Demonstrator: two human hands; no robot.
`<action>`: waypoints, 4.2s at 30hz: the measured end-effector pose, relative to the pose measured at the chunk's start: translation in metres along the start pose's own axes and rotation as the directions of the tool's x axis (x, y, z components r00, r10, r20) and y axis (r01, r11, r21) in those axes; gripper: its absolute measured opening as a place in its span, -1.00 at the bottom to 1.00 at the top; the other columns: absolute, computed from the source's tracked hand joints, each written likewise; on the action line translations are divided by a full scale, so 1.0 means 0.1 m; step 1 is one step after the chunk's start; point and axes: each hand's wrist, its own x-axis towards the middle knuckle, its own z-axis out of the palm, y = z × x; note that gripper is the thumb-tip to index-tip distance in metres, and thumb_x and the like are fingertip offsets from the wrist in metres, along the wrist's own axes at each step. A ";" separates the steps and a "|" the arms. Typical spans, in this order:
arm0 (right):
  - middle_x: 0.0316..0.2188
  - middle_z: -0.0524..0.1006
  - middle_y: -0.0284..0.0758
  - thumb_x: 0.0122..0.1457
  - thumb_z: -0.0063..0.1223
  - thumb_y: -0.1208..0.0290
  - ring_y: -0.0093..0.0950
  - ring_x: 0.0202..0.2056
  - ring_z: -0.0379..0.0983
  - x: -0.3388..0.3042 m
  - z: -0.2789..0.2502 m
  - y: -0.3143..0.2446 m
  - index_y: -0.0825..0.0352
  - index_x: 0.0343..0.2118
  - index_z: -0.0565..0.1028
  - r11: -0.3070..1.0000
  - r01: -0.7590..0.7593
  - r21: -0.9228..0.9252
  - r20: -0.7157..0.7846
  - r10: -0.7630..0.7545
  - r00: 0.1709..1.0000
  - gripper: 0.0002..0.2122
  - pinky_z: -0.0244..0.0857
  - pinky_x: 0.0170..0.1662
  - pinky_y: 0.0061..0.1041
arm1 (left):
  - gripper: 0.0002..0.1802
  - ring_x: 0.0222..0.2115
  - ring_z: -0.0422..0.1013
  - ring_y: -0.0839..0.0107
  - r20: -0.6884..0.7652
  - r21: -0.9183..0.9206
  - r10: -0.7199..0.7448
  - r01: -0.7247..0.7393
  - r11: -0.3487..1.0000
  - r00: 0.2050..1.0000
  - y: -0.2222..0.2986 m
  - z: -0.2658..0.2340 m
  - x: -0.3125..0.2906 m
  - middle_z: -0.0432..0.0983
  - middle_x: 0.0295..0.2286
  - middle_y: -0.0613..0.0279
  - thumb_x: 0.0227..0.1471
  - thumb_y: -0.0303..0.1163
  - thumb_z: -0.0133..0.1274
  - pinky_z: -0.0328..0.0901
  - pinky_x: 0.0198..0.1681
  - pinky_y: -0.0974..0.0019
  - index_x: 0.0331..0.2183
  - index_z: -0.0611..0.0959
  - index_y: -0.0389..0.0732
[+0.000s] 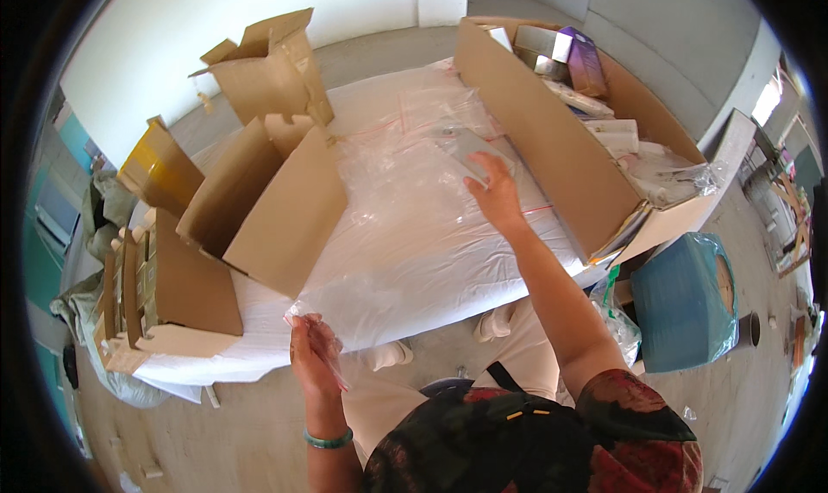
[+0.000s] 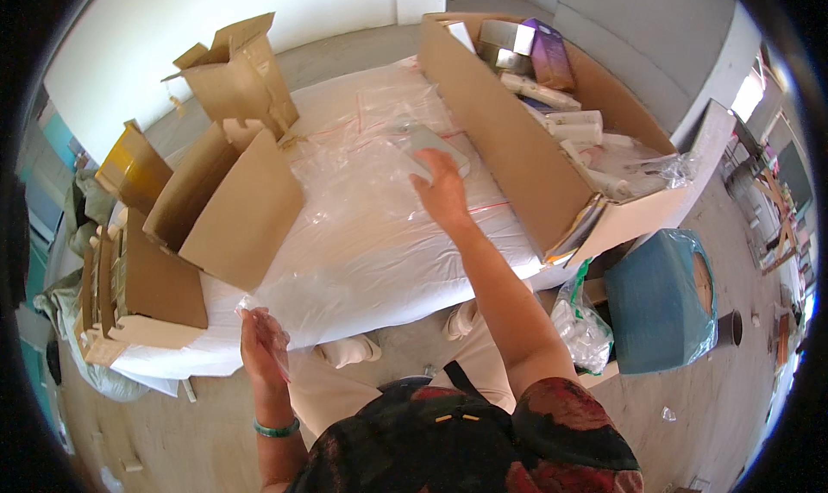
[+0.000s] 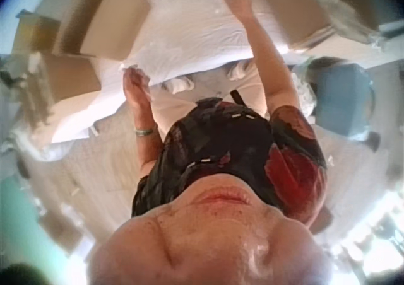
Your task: The person picks up white bottles from a large box, places each bottle into a clear plastic bag, seals the bag, and then places the bagged bottles into a smaller cardboard box.
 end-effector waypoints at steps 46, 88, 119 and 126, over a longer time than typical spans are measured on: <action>0.26 -0.08 -0.19 -0.08 0.27 0.35 -0.14 0.26 -0.17 2.61 -1.95 0.50 0.07 0.12 0.27 0.697 0.069 -0.714 0.087 -0.010 0.996 -0.37 -0.06 0.26 -0.26 | -0.67 -0.59 0.25 0.54 0.106 0.060 -0.084 0.077 0.995 0.991 -0.37 1.05 0.46 0.38 -0.57 0.36 0.16 -0.12 -0.13 0.10 -0.58 0.46 -0.38 0.51 -0.19; -0.54 0.47 -0.42 0.14 0.00 0.51 -0.69 -0.48 0.35 -1.16 -0.61 -1.22 0.39 -0.33 0.48 0.788 -0.396 0.472 0.281 0.292 0.914 -0.91 0.25 -0.40 -0.69 | -0.89 -0.43 0.44 0.51 0.475 0.345 -0.020 -0.165 0.924 0.880 -0.29 1.24 -0.11 0.49 -0.44 0.25 0.11 -0.43 -0.02 0.36 -0.31 0.41 -0.38 0.51 -0.27; -0.40 0.52 -0.25 0.14 0.01 0.49 -0.48 -0.40 0.45 -1.23 -0.95 -1.10 0.40 -0.24 0.47 0.968 -0.175 0.182 0.244 0.128 0.961 -0.85 0.33 -0.31 -0.54 | -0.68 -0.43 0.44 0.31 0.717 0.520 0.358 -0.801 0.297 0.598 -0.32 1.13 -0.03 0.43 -0.25 0.03 -0.09 -0.76 -0.11 0.37 -0.39 0.38 -0.28 0.61 -0.29; -0.36 0.52 -0.25 0.06 0.10 0.45 -0.36 -0.41 0.50 -0.62 -2.33 -1.01 0.27 -0.23 0.50 0.965 0.069 -0.253 -0.186 -0.119 0.975 -0.81 0.36 -0.37 -0.45 | -0.79 -0.53 0.34 0.56 0.604 0.516 0.371 -0.701 0.492 0.705 -0.26 1.09 0.03 0.43 -0.27 0.16 0.02 -0.68 -0.09 0.30 -0.48 0.50 -0.27 0.54 -0.30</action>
